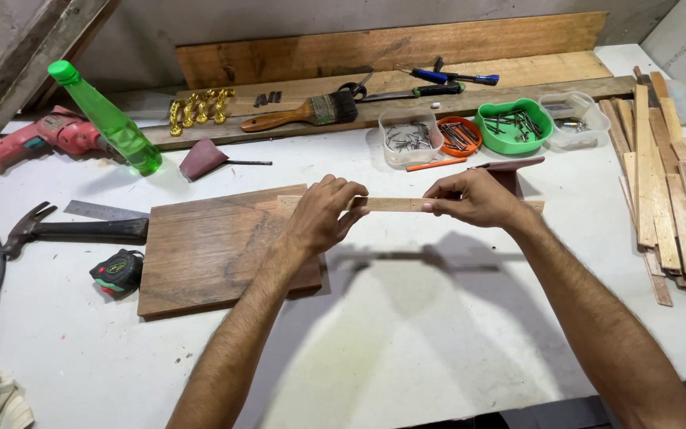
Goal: Sand wood pieces to prepare them for construction.
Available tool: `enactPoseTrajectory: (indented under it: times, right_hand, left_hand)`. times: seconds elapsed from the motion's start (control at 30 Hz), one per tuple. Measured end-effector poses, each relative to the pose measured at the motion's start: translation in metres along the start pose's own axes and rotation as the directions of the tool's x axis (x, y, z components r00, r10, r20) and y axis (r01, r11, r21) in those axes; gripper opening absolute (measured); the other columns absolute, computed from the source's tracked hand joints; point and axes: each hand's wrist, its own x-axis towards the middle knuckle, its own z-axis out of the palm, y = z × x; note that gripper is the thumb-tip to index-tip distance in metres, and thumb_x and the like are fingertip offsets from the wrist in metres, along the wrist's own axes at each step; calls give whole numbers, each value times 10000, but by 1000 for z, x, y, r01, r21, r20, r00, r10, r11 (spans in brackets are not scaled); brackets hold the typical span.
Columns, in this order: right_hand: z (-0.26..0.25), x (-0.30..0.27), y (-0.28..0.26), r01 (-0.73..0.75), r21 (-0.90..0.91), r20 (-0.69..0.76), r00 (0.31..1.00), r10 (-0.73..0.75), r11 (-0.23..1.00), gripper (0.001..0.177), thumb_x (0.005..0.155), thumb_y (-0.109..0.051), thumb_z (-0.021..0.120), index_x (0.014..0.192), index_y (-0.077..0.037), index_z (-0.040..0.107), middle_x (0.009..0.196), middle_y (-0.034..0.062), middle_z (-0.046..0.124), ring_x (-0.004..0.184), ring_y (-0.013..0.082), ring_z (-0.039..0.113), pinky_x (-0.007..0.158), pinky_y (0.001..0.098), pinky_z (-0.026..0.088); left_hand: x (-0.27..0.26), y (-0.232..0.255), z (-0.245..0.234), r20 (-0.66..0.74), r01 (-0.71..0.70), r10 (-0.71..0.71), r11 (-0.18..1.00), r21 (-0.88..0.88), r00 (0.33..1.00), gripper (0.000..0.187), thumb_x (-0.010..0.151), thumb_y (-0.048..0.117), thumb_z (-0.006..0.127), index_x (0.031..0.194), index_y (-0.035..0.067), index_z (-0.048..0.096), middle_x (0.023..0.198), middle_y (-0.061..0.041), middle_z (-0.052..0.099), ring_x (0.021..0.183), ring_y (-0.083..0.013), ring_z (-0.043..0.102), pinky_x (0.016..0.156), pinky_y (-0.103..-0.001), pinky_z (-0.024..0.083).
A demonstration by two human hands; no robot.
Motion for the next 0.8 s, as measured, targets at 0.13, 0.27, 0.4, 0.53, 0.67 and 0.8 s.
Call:
enactPoseTrajectory:
  times: [0.13,0.27,0.4,0.53,0.67,0.8]
  right_hand:
    - [0,4,-3,-26,209,49,999,16,978,290,910,-257,743,1158,-112,783,784,11,756,687,75,637,571,271,521]
    - [4,11,2,5,207,59,998,-18,978,300,912,-235,750,1185,-112,771,837,8,769,727,60,647,616,243,550]
    - [4,11,9,39,179,51,997,-49,983,283,886,-223,783,1142,-101,783,949,8,803,846,59,698,733,256,598]
    - [5,9,12,-39,162,76,997,27,986,288,869,-231,786,1132,-112,788,976,5,811,878,75,725,768,274,622]
    - [6,10,19,-20,150,69,998,10,988,278,872,-238,786,1122,-118,787,995,13,810,902,82,731,790,278,624]
    - [4,7,19,-62,35,65,996,60,997,274,869,-231,778,1129,-144,776,1051,-3,799,953,84,732,841,280,629]
  left_hand:
    - [-2,5,-19,59,-7,8,1000,-8,998,353,828,420,812,992,131,692,818,4,618,761,-160,558,686,-334,511]
    - [-8,-2,-19,46,22,-23,999,31,999,286,910,409,787,975,153,679,825,17,582,782,-142,554,677,-313,527]
    - [-17,-5,-28,-3,-10,10,998,61,1000,291,915,404,785,967,143,666,860,11,552,815,-144,542,725,-326,529]
    - [-25,-10,-31,-24,-12,14,996,84,1000,300,901,411,782,955,138,671,902,-19,529,862,-177,522,759,-322,531]
    - [-33,-21,-25,8,36,-38,991,127,999,305,914,424,771,999,141,697,898,-14,527,871,-178,513,774,-338,511]
    - [-33,-24,-8,24,46,-50,987,151,998,278,912,406,764,1018,152,729,899,-9,556,883,-171,521,777,-343,499]
